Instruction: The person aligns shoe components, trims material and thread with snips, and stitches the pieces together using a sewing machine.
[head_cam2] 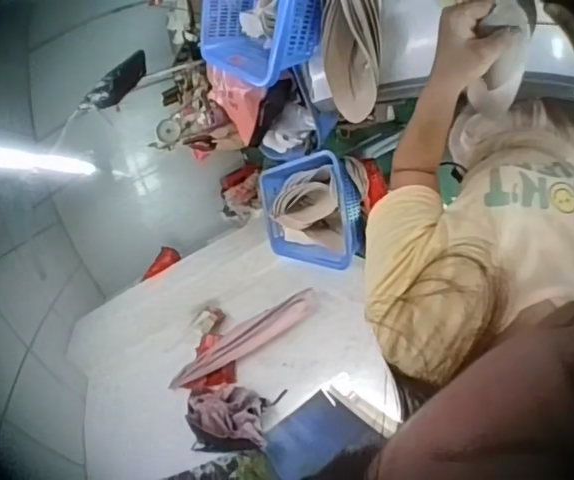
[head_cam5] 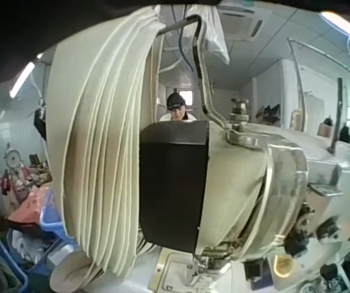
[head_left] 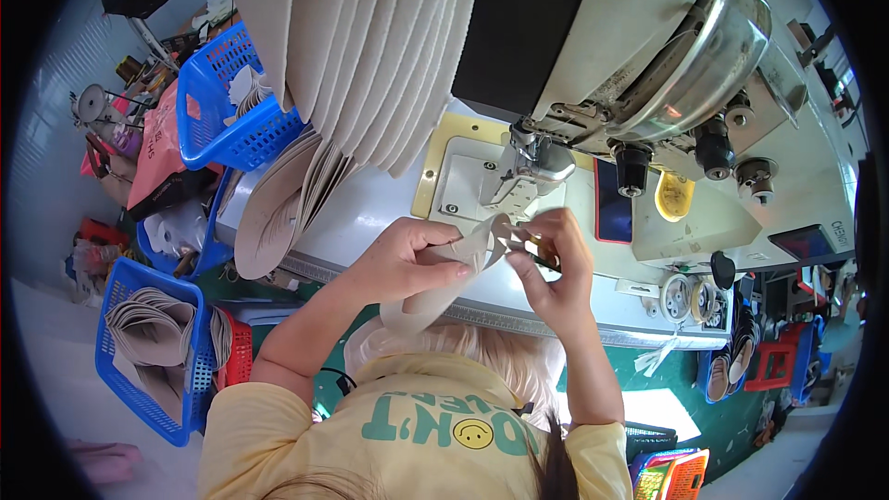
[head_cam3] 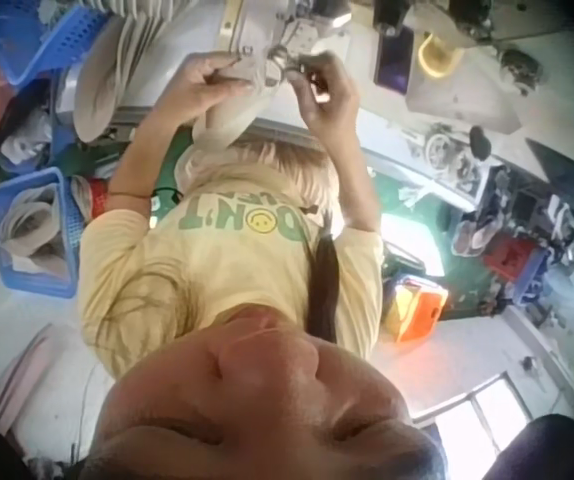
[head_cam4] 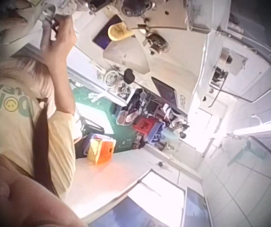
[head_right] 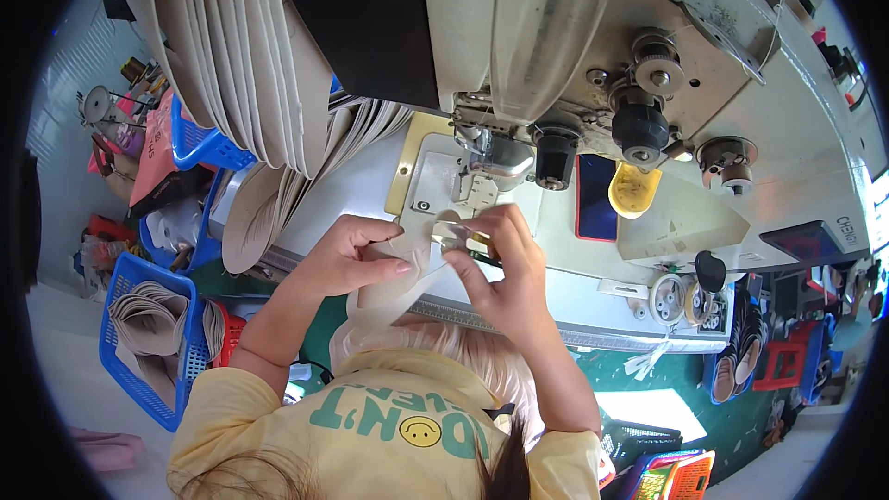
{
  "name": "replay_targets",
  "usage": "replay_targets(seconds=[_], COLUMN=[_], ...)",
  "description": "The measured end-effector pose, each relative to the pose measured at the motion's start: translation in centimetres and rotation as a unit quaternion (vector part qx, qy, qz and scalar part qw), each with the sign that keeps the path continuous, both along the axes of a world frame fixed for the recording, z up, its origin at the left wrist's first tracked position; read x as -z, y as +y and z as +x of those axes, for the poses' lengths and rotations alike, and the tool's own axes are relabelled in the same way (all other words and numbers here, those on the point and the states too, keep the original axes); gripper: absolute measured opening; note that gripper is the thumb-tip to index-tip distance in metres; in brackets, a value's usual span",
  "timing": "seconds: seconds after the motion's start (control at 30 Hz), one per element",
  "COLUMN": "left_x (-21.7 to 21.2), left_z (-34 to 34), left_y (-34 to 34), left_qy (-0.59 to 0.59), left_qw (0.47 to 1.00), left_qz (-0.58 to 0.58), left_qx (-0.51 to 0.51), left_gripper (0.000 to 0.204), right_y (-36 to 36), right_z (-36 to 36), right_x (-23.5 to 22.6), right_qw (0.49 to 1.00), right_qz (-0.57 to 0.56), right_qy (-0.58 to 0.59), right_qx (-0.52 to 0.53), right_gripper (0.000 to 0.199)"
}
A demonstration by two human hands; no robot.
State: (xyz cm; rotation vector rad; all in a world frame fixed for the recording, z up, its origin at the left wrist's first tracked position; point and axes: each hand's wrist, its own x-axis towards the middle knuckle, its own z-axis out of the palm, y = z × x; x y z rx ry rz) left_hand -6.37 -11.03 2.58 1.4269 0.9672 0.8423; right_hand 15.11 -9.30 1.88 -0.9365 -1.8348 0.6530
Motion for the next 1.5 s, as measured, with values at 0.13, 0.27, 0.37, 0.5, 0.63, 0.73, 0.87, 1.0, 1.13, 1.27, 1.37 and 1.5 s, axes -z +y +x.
replay_targets(seconds=[0.13, 0.27, 0.37, 0.5, 0.63, 0.73, 0.87, 1.0, 1.13, 1.27, 1.37, 1.5], left_x=[0.1, 0.8, 0.9, 1.0, 2.4, 3.9, 4.0, 1.9, -1.5, -7.9, -16.9, -29.4], left_z=[-0.2, 1.3, 1.7, -0.3, -2.0, -1.1, -0.1, -3.2, -8.7, -13.7, -18.1, -20.0], left_y=[0.1, 0.0, -1.1, -1.9, 1.6, 3.2, 3.1, 2.5, 0.2, -4.1, -2.2, 1.1], left_qy=[0.143, 0.302, 0.231, 0.051, 0.011, -0.051, -0.088, -0.017, -0.170, -0.267, -0.309, -0.366], left_qw=[0.969, 0.817, 0.844, 0.928, 0.974, 0.993, 0.994, 0.977, 0.972, 0.886, 0.880, 0.851], left_qz=[0.199, 0.447, 0.439, 0.341, 0.145, 0.080, 0.054, -0.173, -0.022, 0.184, 0.267, 0.355], left_qx=[0.020, -0.205, -0.203, -0.140, -0.171, -0.070, 0.024, 0.126, 0.159, -0.332, -0.242, -0.124], left_gripper=[0.013, 0.017, 0.019, 0.013, 0.028, 0.044, 0.048, 0.038, 0.031, 0.030, 0.029, 0.020], right_y=[1.1, 0.9, 1.1, 2.3, 2.7, 2.8, 2.9, 2.8, 2.5, 3.5, 4.0, 3.9], right_z=[0.2, -0.3, -1.0, -0.1, -0.1, -1.3, -2.5, -3.5, -3.9, -2.2, -1.3, -1.2], right_x=[0.3, 1.5, 2.6, 3.3, 3.4, 3.2, 2.5, 1.6, 1.7, 4.0, 7.2, 11.6], right_qw=[0.996, 0.986, 0.942, 0.960, 0.976, 0.943, 0.886, 0.894, 0.927, 0.925, 0.918, 0.924], right_qz=[-0.018, 0.121, 0.299, 0.203, -0.019, -0.134, -0.284, -0.275, -0.269, -0.325, -0.358, -0.351], right_qy=[-0.030, -0.113, -0.078, 0.043, 0.214, 0.290, 0.293, 0.241, 0.156, 0.107, 0.068, 0.020], right_qx=[-0.080, 0.010, 0.131, 0.188, 0.028, -0.099, -0.218, -0.260, -0.209, -0.163, -0.156, -0.153], right_gripper=[0.023, 0.022, 0.022, 0.023, 0.010, 0.007, 0.008, 0.005, 0.009, 0.014, 0.015, 0.016])
